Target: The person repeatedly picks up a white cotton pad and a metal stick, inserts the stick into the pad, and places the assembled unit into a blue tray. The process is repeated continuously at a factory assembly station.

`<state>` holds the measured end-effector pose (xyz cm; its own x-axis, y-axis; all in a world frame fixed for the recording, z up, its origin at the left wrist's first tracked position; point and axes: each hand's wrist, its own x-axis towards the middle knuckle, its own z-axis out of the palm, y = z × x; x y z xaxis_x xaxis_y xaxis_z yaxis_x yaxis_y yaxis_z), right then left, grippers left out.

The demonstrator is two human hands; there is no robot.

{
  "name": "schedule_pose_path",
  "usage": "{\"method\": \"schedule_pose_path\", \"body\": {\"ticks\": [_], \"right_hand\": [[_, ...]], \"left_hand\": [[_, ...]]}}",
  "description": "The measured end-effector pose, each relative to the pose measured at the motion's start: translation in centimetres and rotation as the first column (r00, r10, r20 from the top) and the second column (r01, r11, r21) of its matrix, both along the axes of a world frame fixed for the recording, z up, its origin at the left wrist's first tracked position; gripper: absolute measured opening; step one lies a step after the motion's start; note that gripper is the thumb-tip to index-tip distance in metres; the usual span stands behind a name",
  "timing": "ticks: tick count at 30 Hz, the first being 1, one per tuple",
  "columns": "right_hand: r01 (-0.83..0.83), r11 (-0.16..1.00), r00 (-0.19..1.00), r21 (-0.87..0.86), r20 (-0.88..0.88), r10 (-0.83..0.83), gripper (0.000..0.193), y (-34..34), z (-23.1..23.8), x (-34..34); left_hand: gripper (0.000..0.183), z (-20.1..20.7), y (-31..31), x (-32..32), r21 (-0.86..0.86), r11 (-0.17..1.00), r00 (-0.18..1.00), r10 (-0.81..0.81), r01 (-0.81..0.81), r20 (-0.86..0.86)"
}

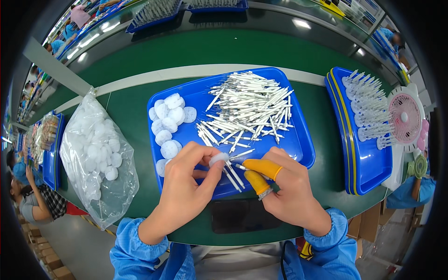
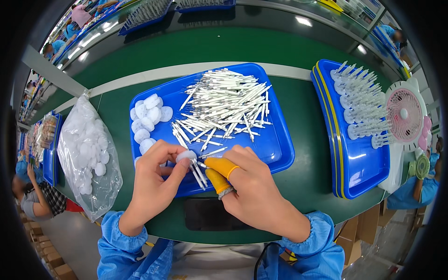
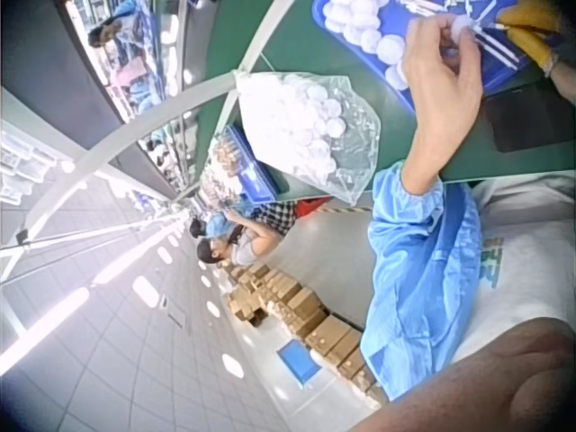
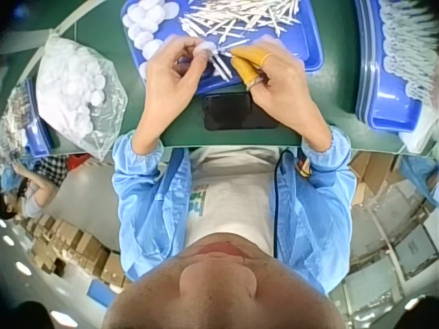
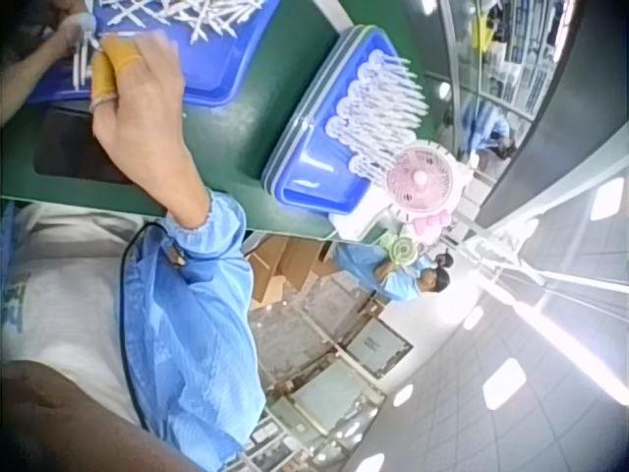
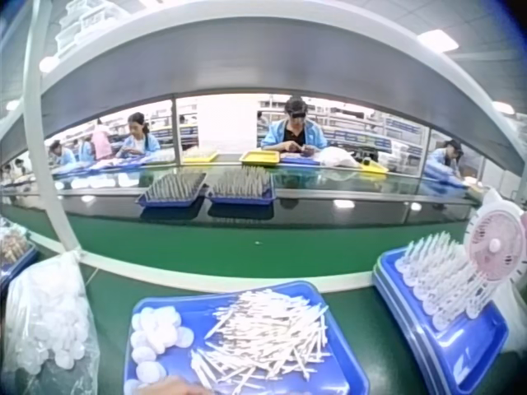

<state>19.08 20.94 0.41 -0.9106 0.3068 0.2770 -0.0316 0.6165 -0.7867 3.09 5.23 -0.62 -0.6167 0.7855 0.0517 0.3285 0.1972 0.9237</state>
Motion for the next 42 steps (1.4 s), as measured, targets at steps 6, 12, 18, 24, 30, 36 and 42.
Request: {"method": "schedule_pose_path", "body": {"ticks": [6,12,18,24,30,36,42], "right_hand": [[-0.055,0.984,0.998,0.168,0.029,0.05,0.046,0.5,-0.9,-0.3],[-0.055,0.978,0.995,0.199,0.092,0.037,0.043,0.5,-0.7,-0.4],[-0.038,0.975,0.999,0.218,0.031,0.032,0.04,-0.6,-1.0,-0.6],[0.016,0.997,1.0,0.069,-0.014,-0.015,0.039,-0.3,-0.3,-0.4],[-0.033,0.994,0.999,0.107,-0.006,0.034,0.041,0.6,-1.3,-0.4],[0.002,0.998,0.998,0.063,-0.058,0.002,0.038,0.5,-0.6,-0.4],[0.006,0.996,0.999,0.091,-0.052,-0.001,0.035,0.7,-1.2,-0.5]], "left_hand": [[0.016,0.2,0.0,0.6,-0.001,1.0,0.996,-0.025,0.025,-0.091],[0.016,0.3,-0.1,0.9,-0.047,0.999,0.997,-0.015,0.011,-0.07],[0.016,0.0,0.1,1.1,-0.004,1.0,0.985,0.004,-0.005,-0.17],[0.014,0.0,0.0,0.6,-0.009,1.0,0.995,0.021,-0.022,-0.093],[0.014,0.2,-0.2,0.5,-0.033,0.999,0.999,-0.005,0.006,0.043],[0.014,0.2,-0.3,0.2,-0.037,0.999,0.998,0.004,-0.002,0.069],[0.013,0.5,-0.3,0.2,-0.069,0.998,0.994,-0.008,0.015,0.109]]}}
